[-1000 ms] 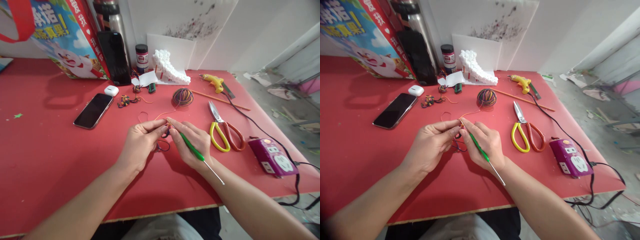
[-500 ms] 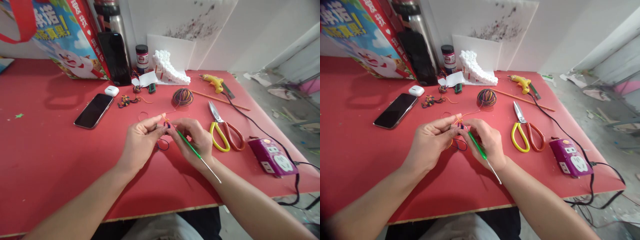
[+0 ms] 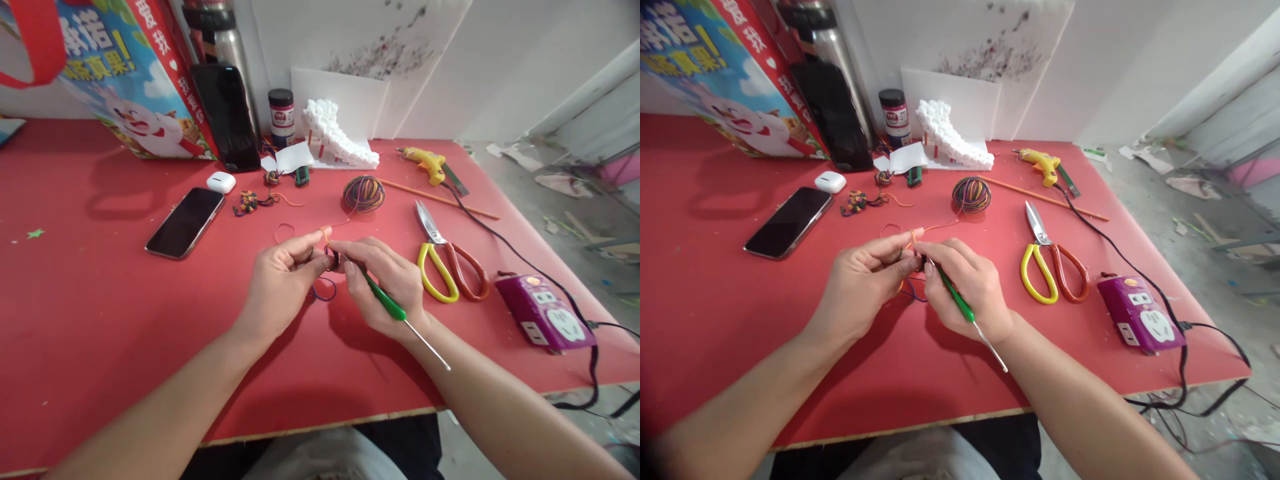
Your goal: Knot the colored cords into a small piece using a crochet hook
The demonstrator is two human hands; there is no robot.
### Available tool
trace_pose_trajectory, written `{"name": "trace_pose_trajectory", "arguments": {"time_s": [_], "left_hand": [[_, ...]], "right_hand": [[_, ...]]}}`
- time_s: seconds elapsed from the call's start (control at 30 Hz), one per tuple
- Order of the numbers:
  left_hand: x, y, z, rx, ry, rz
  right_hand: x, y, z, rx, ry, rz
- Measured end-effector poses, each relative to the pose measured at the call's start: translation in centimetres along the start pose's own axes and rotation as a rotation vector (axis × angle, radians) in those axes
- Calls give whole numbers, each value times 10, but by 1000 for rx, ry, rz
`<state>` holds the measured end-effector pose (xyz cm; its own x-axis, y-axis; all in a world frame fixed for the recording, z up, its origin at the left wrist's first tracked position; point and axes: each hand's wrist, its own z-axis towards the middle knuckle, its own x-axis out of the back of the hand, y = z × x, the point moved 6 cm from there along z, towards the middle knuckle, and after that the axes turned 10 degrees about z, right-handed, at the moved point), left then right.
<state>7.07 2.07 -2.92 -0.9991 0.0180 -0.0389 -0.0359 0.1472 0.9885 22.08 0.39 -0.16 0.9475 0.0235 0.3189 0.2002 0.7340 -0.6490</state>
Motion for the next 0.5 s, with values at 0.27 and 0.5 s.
{"name": "trace_pose_trajectory", "arguments": {"time_s": [0.27, 0.5], "left_hand": [[-3, 3, -2, 24, -28, 11], [-3, 5, -2, 66, -57, -63]], "right_hand": [[7, 7, 0, -75, 100, -46], [9, 4, 8, -62, 98, 151]]}}
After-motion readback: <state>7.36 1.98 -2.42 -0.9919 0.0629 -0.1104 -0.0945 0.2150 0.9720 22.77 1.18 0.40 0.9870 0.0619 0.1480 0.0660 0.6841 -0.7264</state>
